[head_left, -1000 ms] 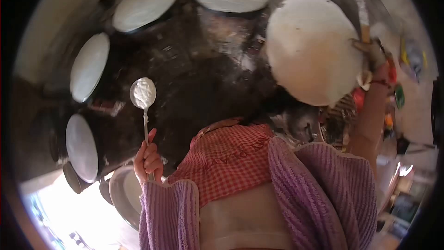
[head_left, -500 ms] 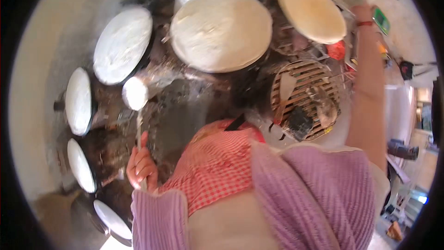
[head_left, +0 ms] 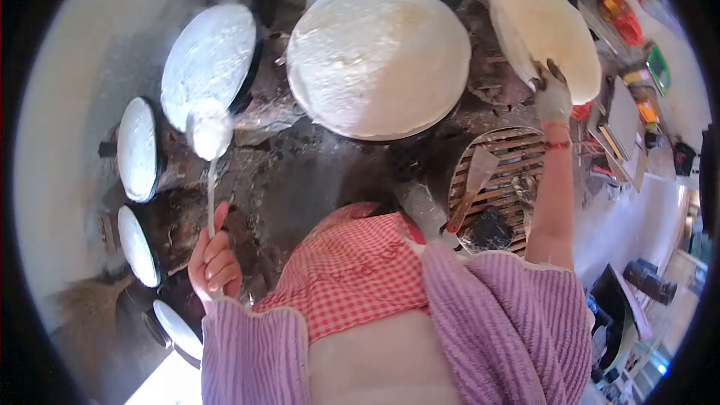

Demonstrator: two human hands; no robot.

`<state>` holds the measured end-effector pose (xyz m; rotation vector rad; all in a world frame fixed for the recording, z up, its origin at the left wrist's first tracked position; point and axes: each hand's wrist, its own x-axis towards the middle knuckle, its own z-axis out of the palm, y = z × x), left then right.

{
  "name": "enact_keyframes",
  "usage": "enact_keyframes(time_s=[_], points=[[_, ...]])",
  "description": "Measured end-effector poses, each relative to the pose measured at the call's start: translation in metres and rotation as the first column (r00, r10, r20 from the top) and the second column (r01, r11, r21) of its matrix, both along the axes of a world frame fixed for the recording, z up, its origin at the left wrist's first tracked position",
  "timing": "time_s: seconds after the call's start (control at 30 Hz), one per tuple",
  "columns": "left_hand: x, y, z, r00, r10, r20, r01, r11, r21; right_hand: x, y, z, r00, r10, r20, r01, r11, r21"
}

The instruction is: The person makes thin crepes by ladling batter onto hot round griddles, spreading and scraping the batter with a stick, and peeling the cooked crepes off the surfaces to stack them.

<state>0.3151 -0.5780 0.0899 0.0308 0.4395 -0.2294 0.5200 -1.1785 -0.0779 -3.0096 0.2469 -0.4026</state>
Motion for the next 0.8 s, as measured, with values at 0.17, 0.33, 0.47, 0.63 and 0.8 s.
enact_keyframes(time_s=[0.17, 0.33, 0.47, 0.63, 0.8], points=[[0.017, 0.006, -0.014, 0.987, -0.156, -0.023, 0.156, 0.988, 0.009, -0.060, 0.097, 0.029, 0.981, -0.042, -0.187, 0.142, 0.814, 0.563], [0.036, 0.028, 0.011, 0.862, -0.491, -0.125, 0.475, 0.697, 0.537, -0.156, 0.181, -0.012, 0.970, -0.010, -0.242, 0.166, 0.756, 0.633], [0.040, 0.093, -0.011, 0.709, -0.625, 0.326, 0.488, 0.769, 0.413, -0.204, 0.234, -0.020, 0.940, -0.072, -0.334, 0.265, 0.770, 0.580], [0.025, 0.116, -0.020, 0.931, -0.364, 0.012, 0.348, 0.900, 0.264, -0.180, 0.268, -0.028, 0.919, -0.096, -0.383, 0.330, 0.721, 0.609], [-0.009, 0.163, -0.057, 0.959, -0.275, -0.065, 0.269, 0.959, -0.088, -0.110, 0.292, -0.032, 0.950, -0.091, -0.299, 0.238, 0.830, 0.505]])
